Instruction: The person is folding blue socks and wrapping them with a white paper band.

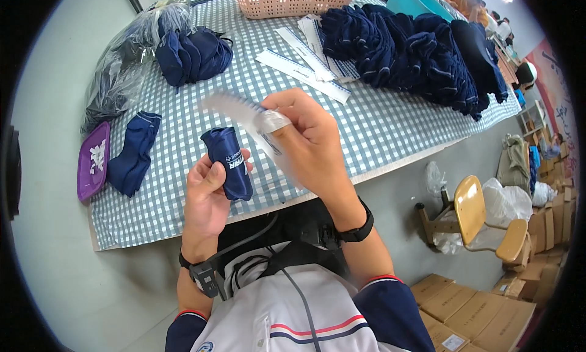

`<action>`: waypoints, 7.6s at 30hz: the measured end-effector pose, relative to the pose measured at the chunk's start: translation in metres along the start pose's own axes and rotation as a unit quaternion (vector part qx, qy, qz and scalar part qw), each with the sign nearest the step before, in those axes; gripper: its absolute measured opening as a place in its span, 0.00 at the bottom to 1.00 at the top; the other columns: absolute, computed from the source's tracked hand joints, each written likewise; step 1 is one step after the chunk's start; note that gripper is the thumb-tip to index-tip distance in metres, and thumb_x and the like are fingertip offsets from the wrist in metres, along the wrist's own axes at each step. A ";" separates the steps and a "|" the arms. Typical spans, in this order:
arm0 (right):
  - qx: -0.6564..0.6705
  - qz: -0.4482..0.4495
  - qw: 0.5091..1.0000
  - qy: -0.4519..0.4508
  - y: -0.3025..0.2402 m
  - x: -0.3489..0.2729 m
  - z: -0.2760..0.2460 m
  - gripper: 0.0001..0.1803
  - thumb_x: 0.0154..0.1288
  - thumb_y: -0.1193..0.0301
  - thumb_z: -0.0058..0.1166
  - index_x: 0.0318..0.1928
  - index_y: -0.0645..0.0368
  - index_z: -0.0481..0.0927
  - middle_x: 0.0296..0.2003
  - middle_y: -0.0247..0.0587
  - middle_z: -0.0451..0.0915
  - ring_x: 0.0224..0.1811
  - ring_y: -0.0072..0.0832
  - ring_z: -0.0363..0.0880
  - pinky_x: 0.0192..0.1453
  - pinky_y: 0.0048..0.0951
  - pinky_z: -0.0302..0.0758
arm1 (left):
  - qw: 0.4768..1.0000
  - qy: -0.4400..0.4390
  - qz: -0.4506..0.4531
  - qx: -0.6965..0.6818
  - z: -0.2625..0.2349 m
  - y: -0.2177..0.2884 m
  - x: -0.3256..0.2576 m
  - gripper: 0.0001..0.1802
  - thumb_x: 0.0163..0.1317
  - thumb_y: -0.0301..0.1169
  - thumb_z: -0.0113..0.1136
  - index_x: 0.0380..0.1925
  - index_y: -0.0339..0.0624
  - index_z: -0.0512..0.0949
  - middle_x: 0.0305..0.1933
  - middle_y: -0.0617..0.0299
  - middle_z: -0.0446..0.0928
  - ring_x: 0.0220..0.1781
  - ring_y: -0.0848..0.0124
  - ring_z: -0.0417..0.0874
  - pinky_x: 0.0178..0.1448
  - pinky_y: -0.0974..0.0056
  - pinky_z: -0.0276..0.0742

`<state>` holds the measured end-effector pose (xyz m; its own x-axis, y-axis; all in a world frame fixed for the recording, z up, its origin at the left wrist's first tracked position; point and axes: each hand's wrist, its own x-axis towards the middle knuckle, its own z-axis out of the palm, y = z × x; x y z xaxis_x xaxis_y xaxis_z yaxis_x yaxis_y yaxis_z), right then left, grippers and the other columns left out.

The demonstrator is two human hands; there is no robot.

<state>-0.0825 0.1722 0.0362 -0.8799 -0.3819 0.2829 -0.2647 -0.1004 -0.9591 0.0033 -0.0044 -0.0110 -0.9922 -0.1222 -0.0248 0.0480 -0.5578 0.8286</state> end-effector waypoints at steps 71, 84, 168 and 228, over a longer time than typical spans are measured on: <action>0.115 0.093 0.972 -0.181 -0.032 -0.038 -0.015 0.12 0.66 0.78 0.64 0.49 0.69 0.84 0.43 0.39 0.87 0.44 0.22 0.84 0.51 0.27 0.81 | 0.798 -0.174 0.434 0.380 0.051 0.030 -0.040 0.24 0.48 0.27 0.79 0.48 0.40 0.85 0.47 0.56 0.89 0.45 0.62 0.90 0.48 0.62 0.86; -0.263 -0.188 0.941 -0.101 -0.081 -0.022 -0.002 0.23 0.57 0.87 0.59 0.54 0.62 0.84 0.36 0.44 0.81 0.35 0.32 0.82 0.38 0.28 0.76 | 0.988 -0.070 0.011 -0.136 0.019 -0.003 -0.012 0.20 0.67 0.24 0.64 0.57 0.29 0.77 0.52 0.56 0.84 0.54 0.71 0.85 0.59 0.67 0.79; 0.354 -0.051 0.931 0.079 0.017 -0.052 0.042 0.33 0.62 0.73 0.69 0.64 0.60 0.66 0.57 0.52 0.77 0.62 0.45 0.78 0.69 0.50 0.75 | 0.743 0.078 0.491 0.449 0.058 0.014 -0.005 0.10 0.49 0.20 0.74 0.34 0.39 0.86 0.37 0.61 0.80 0.37 0.67 0.77 0.42 0.64 0.74; 0.339 -0.077 0.932 0.105 -0.011 -0.068 0.029 0.27 0.54 0.74 0.73 0.50 0.57 0.70 0.42 0.41 0.82 0.45 0.31 0.84 0.76 0.56 0.66 | 0.591 0.003 0.532 0.607 0.051 0.057 -0.027 0.08 0.60 0.28 0.65 0.39 0.52 0.86 0.48 0.74 0.86 0.58 0.69 0.81 0.64 0.57 0.72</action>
<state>-0.0080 0.1727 0.0272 -0.9287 -0.1336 0.3460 -0.1470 -0.7240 -0.6740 0.0274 0.0096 0.0653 -0.4742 0.1216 0.8720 0.5227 0.8359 0.1677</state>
